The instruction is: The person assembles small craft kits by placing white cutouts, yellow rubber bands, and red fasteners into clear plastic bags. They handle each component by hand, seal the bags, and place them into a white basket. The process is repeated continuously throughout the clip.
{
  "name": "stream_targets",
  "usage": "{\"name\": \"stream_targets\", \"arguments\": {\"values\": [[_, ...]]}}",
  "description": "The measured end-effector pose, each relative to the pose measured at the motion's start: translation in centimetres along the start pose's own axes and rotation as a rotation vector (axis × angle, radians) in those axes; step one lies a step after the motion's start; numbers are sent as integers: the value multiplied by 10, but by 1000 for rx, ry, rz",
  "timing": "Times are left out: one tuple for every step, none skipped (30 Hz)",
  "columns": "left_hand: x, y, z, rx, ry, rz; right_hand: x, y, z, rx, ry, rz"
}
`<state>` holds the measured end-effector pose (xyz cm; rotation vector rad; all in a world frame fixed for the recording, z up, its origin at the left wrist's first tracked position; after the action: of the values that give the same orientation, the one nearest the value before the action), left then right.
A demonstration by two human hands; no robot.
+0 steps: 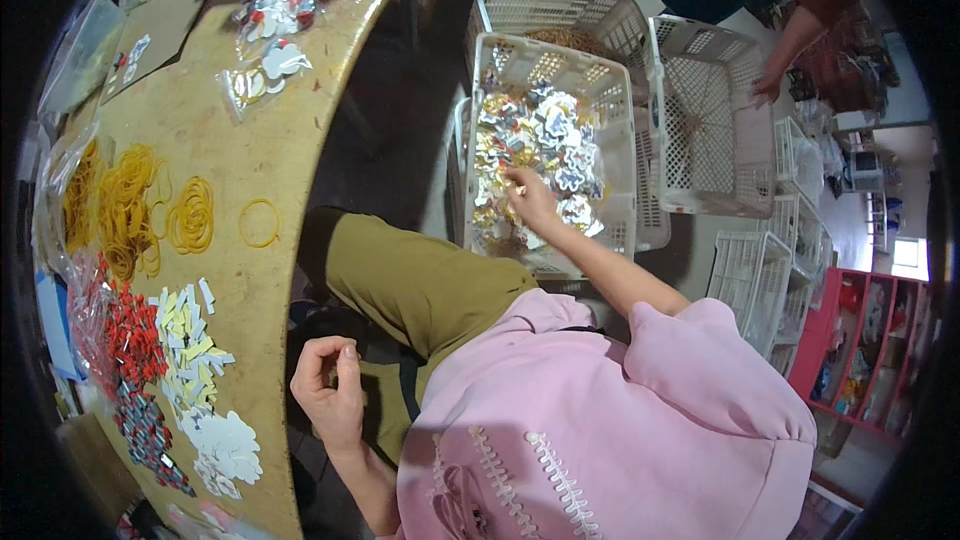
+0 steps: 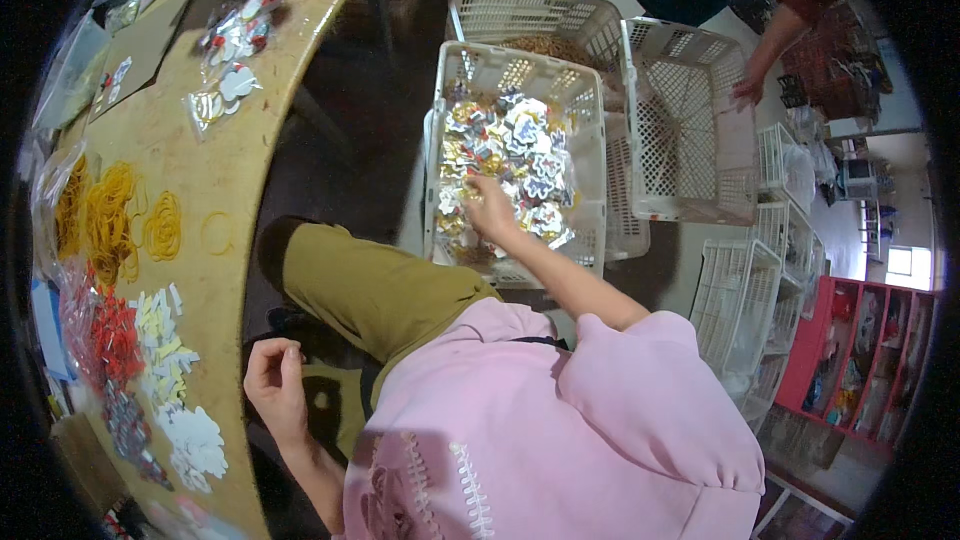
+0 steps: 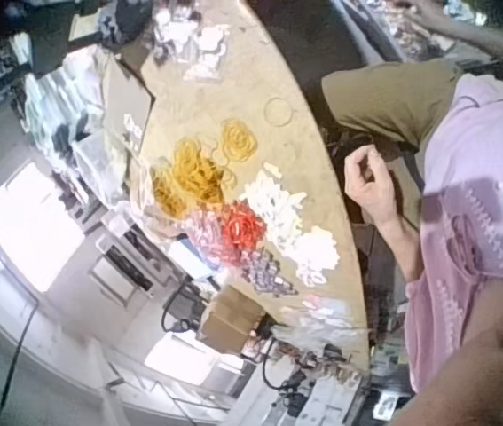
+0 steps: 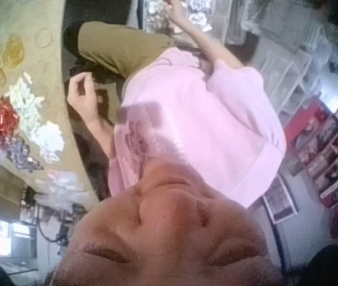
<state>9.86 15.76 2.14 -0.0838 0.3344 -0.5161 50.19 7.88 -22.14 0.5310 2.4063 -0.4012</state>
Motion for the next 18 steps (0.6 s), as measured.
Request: {"name": "stream_targets", "arguments": {"values": [[1, 1, -5, -6, 10, -7, -6, -1, 44, 85, -284, 39], [2, 0, -6, -21, 17, -10, -7, 6, 76, 263, -268, -109], [4, 2, -5, -33, 22, -19, -11, -1, 83, 266, -341, -139], [7, 6, -5, -38, 20, -33, -17, -3, 84, 271, -419, -160], [10, 9, -5, -43, 41, -47, -11, -4, 90, 310, -486, -275], [12, 11, -7, -48, 61, -61, 0, -6, 91, 337, -539, -329], [17, 14, -7, -45, 78, -79, 9, -7, 88, 367, -595, -375], [20, 17, -8, -56, 52, -76, 15, -9, 87, 395, -653, -421], [25, 18, -9, -68, 25, -74, 28, -6, 92, 245, -630, -413], [25, 18, -11, -87, 10, -60, 41, -7, 85, 216, -652, -432], [29, 19, -9, -73, 11, -64, 46, -8, 85, 237, -625, -450], [33, 22, -5, -59, 10, -79, 48, -8, 86, 258, -598, -468], [36, 24, -1, -53, 14, -89, 45, -8, 83, 306, -521, -432], [38, 26, 2, -47, 16, -98, 40, -9, 84, 354, -445, -397], [40, 27, 1, -60, 9, -104, 37, -8, 99, 304, -316, -310], [39, 28, 2, -37, 62, -95, 24, -4, 81, 307, -192, -278], [41, 28, 1, -63, 22, -114, 21, -2, 89, 306, 4, -238], [46, 30, 0, -90, -19, -132, 21, -1, 98, 306, 199, -201]]}}
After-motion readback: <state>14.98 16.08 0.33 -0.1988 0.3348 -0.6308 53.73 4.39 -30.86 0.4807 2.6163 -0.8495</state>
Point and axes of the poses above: each hand's wrist, its own y-axis towards the middle knuckle, its own x-axis out of the palm, z = x × y, the point moved 10 cm from there along y, towards the middle knuckle, and after that the axes turned 13 degrees about -z, right-handed, at the moved point
